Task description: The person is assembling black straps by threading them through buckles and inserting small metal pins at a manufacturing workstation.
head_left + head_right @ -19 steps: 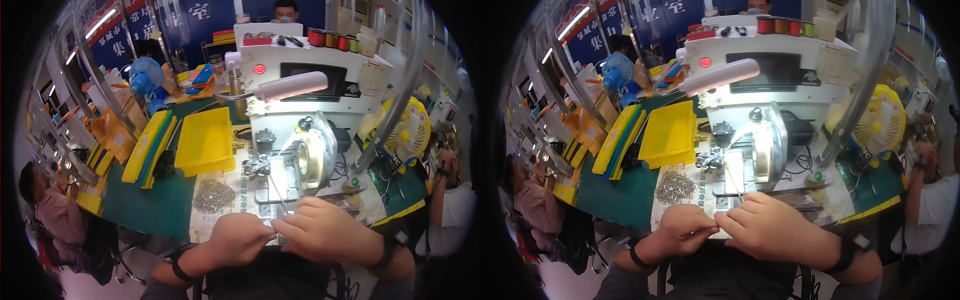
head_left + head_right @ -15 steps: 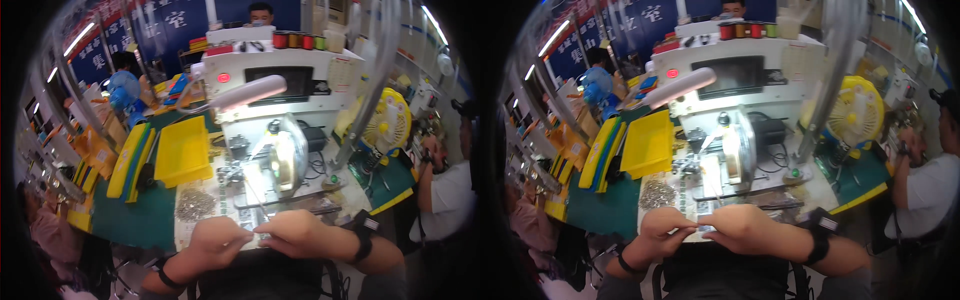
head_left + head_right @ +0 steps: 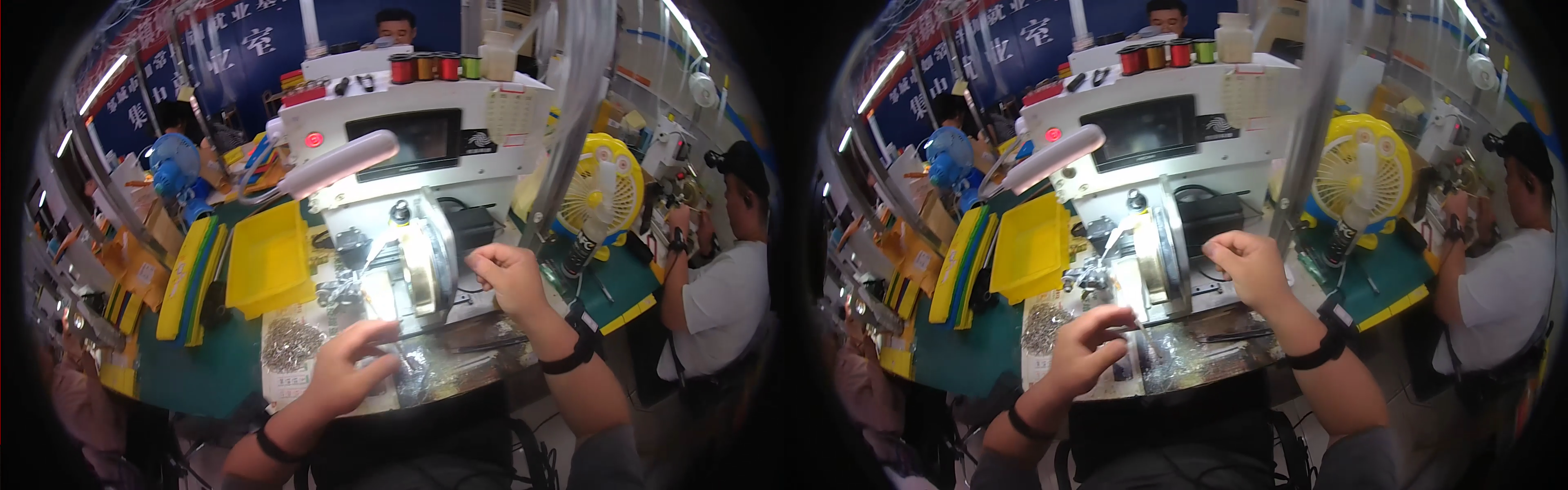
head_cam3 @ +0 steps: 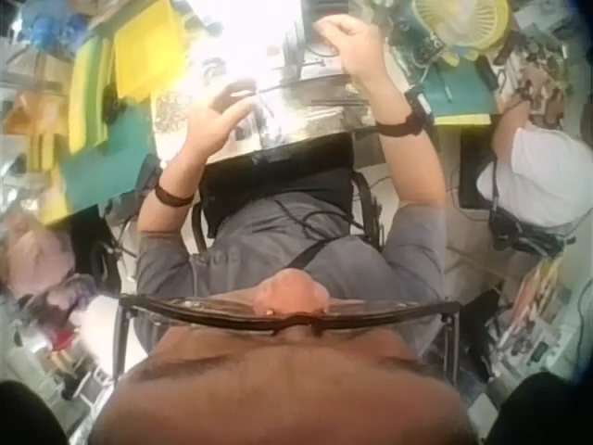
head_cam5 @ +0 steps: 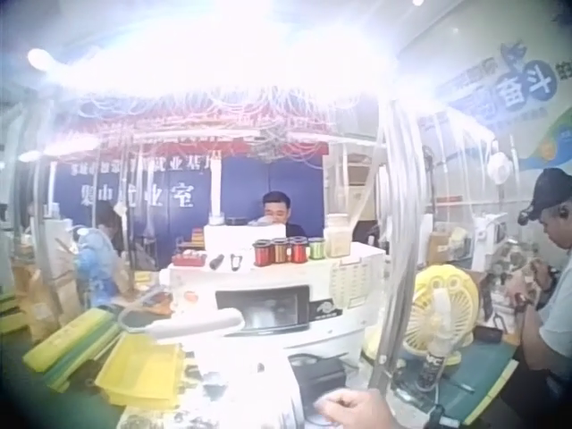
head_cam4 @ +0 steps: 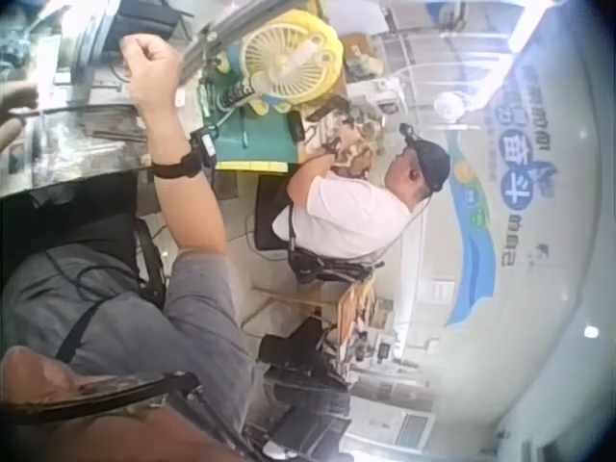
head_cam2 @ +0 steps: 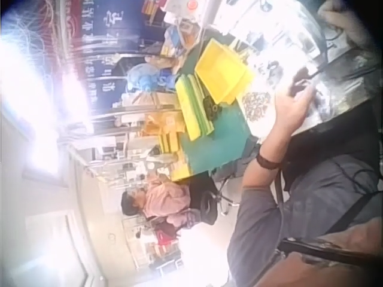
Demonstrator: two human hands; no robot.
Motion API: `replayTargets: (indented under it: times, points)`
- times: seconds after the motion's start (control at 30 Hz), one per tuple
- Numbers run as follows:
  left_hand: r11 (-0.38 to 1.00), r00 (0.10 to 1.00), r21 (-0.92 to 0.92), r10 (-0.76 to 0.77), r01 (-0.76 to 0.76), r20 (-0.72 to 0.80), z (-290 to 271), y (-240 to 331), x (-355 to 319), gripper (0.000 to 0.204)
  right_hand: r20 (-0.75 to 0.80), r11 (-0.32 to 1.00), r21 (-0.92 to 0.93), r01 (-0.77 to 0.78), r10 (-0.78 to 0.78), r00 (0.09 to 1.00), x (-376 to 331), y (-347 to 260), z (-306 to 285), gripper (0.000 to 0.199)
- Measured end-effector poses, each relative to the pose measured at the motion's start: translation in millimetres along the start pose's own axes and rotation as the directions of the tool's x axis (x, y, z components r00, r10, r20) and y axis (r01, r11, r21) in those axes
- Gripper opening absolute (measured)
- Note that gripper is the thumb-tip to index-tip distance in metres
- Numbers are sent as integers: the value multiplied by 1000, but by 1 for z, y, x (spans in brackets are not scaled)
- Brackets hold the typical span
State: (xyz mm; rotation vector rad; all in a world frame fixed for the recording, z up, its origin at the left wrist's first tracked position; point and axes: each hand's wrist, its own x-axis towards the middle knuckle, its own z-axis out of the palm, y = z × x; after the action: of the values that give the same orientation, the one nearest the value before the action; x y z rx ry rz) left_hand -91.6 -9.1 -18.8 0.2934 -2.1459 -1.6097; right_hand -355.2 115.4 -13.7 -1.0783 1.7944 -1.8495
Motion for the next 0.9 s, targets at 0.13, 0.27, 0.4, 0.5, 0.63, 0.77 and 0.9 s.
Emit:
replayTargets:
  times: [0.13,0.27,0.4,0.5,0.63,0.77,0.9]
  points:
    - [798,972,-593,-210,110,-102,30,-22,34,50,354,975,92,-203,158,922,27,-15,15,11]
    - [728,937,-684,-273,53,-218,38,-25,42,46,411,962,156,-226,145,900,31,-21,28,17]
    - [689,905,-724,-305,-6,-298,48,-21,58,30,401,979,-14,-205,193,896,35,-27,25,16]
    - [610,905,-786,-267,-106,-330,48,-32,64,21,466,977,-42,-210,205,861,38,-35,27,15]
    - [728,919,-680,-205,-87,-336,34,-26,44,12,361,927,-371,-57,200,911,33,-43,10,13]
    - [996,816,-76,2,-57,-578,-25,-23,5,17,356,404,-657,636,-578,734,11,-34,-19,8]
    - [996,712,90,48,21,-700,-77,-40,27,21,233,398,-696,598,-662,712,19,-22,6,11]
